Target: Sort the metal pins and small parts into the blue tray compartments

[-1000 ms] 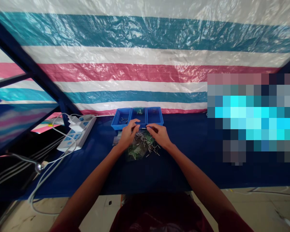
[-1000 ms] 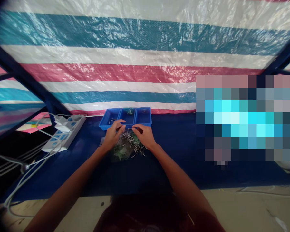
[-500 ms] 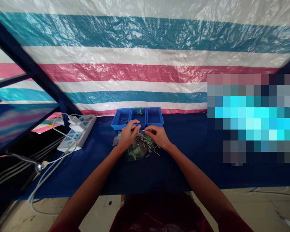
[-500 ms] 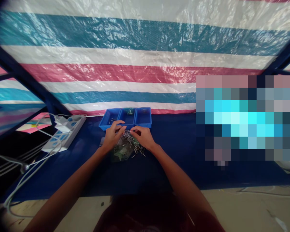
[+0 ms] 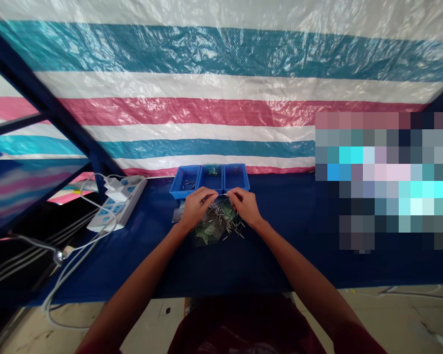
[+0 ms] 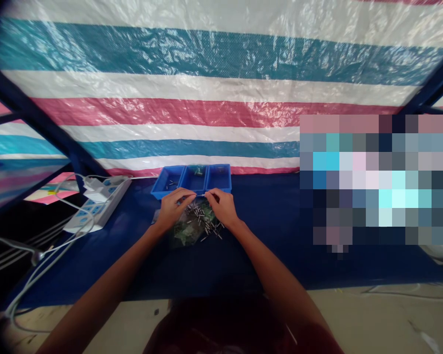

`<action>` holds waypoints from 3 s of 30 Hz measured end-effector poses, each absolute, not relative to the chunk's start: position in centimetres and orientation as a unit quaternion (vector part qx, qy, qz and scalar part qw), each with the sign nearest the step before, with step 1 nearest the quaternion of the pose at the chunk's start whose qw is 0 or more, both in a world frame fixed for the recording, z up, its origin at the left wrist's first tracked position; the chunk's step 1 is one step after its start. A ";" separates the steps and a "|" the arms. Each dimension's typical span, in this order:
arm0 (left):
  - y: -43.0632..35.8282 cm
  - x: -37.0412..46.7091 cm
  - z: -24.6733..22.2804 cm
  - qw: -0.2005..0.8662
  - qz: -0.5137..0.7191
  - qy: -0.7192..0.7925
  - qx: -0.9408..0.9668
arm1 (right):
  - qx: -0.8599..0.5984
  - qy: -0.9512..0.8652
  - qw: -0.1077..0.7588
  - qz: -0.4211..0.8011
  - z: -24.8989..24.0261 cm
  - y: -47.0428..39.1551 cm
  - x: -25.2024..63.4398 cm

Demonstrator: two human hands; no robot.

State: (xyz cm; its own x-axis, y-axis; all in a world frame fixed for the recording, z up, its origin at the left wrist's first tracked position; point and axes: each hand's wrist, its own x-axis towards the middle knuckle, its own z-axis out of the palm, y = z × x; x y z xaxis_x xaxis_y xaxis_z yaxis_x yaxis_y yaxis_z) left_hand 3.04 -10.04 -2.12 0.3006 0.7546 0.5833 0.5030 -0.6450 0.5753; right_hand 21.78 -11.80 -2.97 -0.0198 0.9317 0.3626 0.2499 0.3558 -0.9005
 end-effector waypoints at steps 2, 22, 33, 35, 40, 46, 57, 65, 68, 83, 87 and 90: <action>-10.0 3.1 -2.2 0.144 0.440 0.395 0.793 | -0.466 -0.634 0.522 0.329 -2.9 -11.9 21.8; -10.2 3.1 -1.9 0.136 0.427 0.429 0.784 | -0.467 -0.631 0.528 0.323 -3.2 -11.8 21.8; -10.0 2.9 -2.4 0.142 0.420 0.432 0.785 | -0.460 -0.632 0.527 0.333 -3.2 -11.7 21.7; -10.0 2.9 -2.4 0.145 0.418 0.436 0.784 | -0.462 -0.630 0.527 0.336 -3.1 -11.8 21.7; -10.0 3.0 -2.2 0.158 0.425 0.436 0.777 | -0.470 -0.623 0.529 0.333 -2.9 -11.9 21.7; -10.1 3.0 -2.3 0.162 0.437 0.438 0.769 | -0.468 -0.625 0.529 0.331 -2.9 -11.9 21.7; -10.2 3.0 -2.2 0.151 0.428 0.431 0.780 | -0.475 -0.626 0.524 0.327 -2.7 -12.0 21.7; -10.4 3.2 -1.7 0.158 0.445 0.434 0.768 | -0.476 -0.610 0.546 0.322 -2.9 -11.8 21.8; -10.3 3.2 -1.7 0.199 0.469 0.452 0.732 | -0.477 -0.609 0.546 0.322 -3.0 -11.8 21.8; -8.3 1.6 -0.9 0.508 0.657 0.478 0.286 | -0.474 -0.606 0.547 0.331 -2.8 -11.9 21.8; -8.1 1.2 -0.9 0.520 0.655 0.494 0.237 | -0.475 -0.608 0.547 0.325 -2.9 -11.8 21.8; -8.0 1.0 -1.0 0.514 0.655 0.508 0.221 | -0.474 -0.608 0.546 0.326 -2.9 -11.8 21.8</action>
State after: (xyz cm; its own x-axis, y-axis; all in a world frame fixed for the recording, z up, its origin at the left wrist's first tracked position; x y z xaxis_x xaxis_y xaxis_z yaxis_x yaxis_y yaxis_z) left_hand 1.02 -8.01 -1.03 -0.3743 0.8976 -0.2329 -0.4491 0.0443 0.8924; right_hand 21.82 -11.82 -2.92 0.0475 0.9333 0.3560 0.2214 0.3377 -0.9148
